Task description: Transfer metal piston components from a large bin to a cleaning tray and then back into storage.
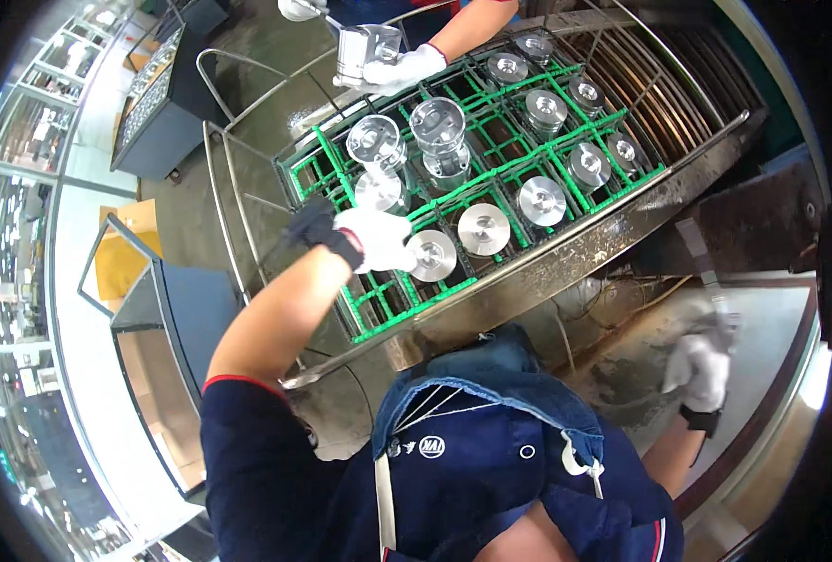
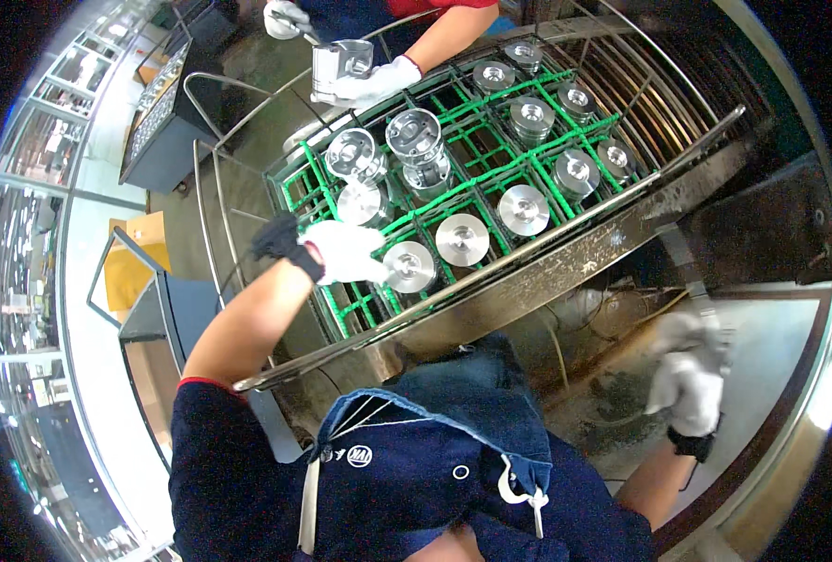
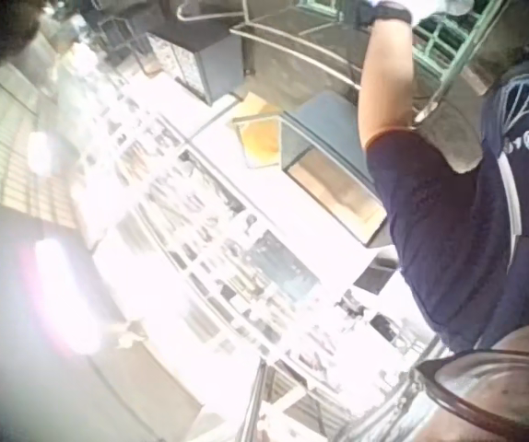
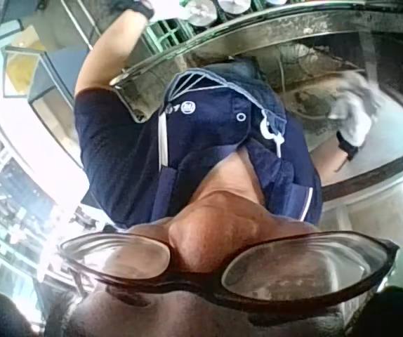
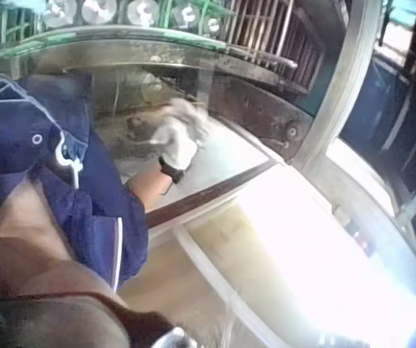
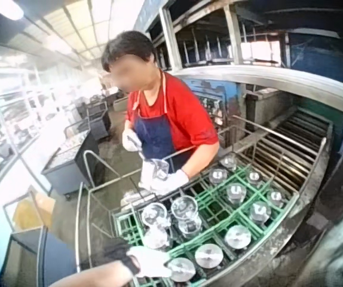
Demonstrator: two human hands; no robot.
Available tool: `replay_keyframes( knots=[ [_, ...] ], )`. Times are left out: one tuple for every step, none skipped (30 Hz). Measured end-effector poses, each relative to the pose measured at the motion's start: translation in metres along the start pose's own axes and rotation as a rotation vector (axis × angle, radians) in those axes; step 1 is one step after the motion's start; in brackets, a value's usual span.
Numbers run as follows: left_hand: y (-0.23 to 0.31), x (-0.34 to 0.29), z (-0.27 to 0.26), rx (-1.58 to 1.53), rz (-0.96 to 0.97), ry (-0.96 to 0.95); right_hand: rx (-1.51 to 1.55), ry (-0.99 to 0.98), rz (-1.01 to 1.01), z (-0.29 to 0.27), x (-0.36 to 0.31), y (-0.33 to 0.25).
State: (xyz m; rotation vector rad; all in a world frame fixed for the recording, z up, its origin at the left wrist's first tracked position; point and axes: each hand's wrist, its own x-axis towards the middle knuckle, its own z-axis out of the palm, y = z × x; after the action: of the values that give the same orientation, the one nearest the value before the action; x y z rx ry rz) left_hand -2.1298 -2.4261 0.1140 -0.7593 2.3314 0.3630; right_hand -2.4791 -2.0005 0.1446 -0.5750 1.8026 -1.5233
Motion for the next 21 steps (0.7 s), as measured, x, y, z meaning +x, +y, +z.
replay_keyframes(
  knots=[
    [0.008, 0.018, 0.003, -0.038, -0.018, -0.072, -0.075, -0.123, 0.007, 0.048, -0.004, -0.009],
    [0.005, 0.030, 0.018, -0.099, 0.000, -0.021, -0.268, -0.289, 0.319, 0.078, -0.007, -0.029],
    [0.004, 0.042, 0.031, -0.158, 0.034, 0.034, -0.278, -0.334, 0.344, 0.097, -0.016, -0.020],
    [0.007, 0.048, 0.037, -0.199, 0.024, 0.088, -0.418, -0.391, 0.512, 0.111, -0.018, -0.016],
    [0.003, 0.061, 0.049, -0.199, 0.086, 0.059, -0.631, -0.424, 0.297, 0.122, -0.029, 0.000],
    [0.001, 0.070, 0.058, -0.252, 0.067, 0.005, -0.712, -0.438, 0.335, 0.135, -0.035, -0.002],
    [-0.001, 0.077, 0.066, -0.305, 0.044, -0.051, -0.792, -0.455, 0.374, 0.150, -0.038, -0.006],
    [-0.003, 0.085, 0.076, -0.295, 0.058, -0.053, -0.805, -0.445, 0.383, 0.161, -0.043, -0.012],
    [-0.006, 0.093, 0.085, -0.366, 0.035, -0.035, -0.744, -0.421, 0.429, 0.155, -0.044, 0.021],
    [-0.005, 0.098, 0.089, -0.433, 0.020, -0.023, -0.567, -0.307, 0.530, 0.165, -0.048, 0.029],
    [-0.005, 0.102, 0.092, -0.420, 0.039, -0.029, -0.386, -0.193, 0.621, 0.178, -0.053, 0.030],
    [-0.005, 0.102, 0.094, -0.522, 0.030, -0.015, -0.438, -0.127, 0.669, 0.191, -0.053, 0.023],
    [-0.005, 0.101, 0.096, -0.624, 0.019, 0.000, -0.650, -0.333, 0.325, 0.198, -0.054, 0.011],
    [-0.004, 0.102, 0.099, -0.616, 0.027, -0.004, -0.751, -0.371, 0.312, 0.193, -0.058, 0.022],
    [-0.003, 0.103, 0.103, -0.713, 0.049, 0.060, -0.852, -0.410, 0.297, 0.189, -0.063, 0.033],
    [-0.002, 0.103, 0.106, -0.811, 0.073, 0.122, -0.488, -0.356, 0.387, 0.192, -0.066, 0.027],
    [-0.003, 0.100, 0.100, -0.801, 0.072, 0.119, -0.470, -0.268, 0.655, 0.198, -0.057, 0.015],
    [0.003, 0.095, 0.085, -0.632, 0.080, 0.067, -0.544, -0.181, 0.593, 0.198, -0.057, 0.028],
    [0.006, 0.093, 0.076, -0.467, 0.079, 0.025, -0.620, -0.102, 0.523, 0.197, -0.054, 0.042],
    [0.008, 0.094, 0.074, -0.462, 0.085, 0.028, -0.614, -0.136, 0.417, 0.193, -0.062, 0.046],
    [0.007, 0.094, 0.076, -0.388, 0.103, 0.042, -0.886, -0.292, 0.203, 0.190, -0.069, 0.042]
  ],
)
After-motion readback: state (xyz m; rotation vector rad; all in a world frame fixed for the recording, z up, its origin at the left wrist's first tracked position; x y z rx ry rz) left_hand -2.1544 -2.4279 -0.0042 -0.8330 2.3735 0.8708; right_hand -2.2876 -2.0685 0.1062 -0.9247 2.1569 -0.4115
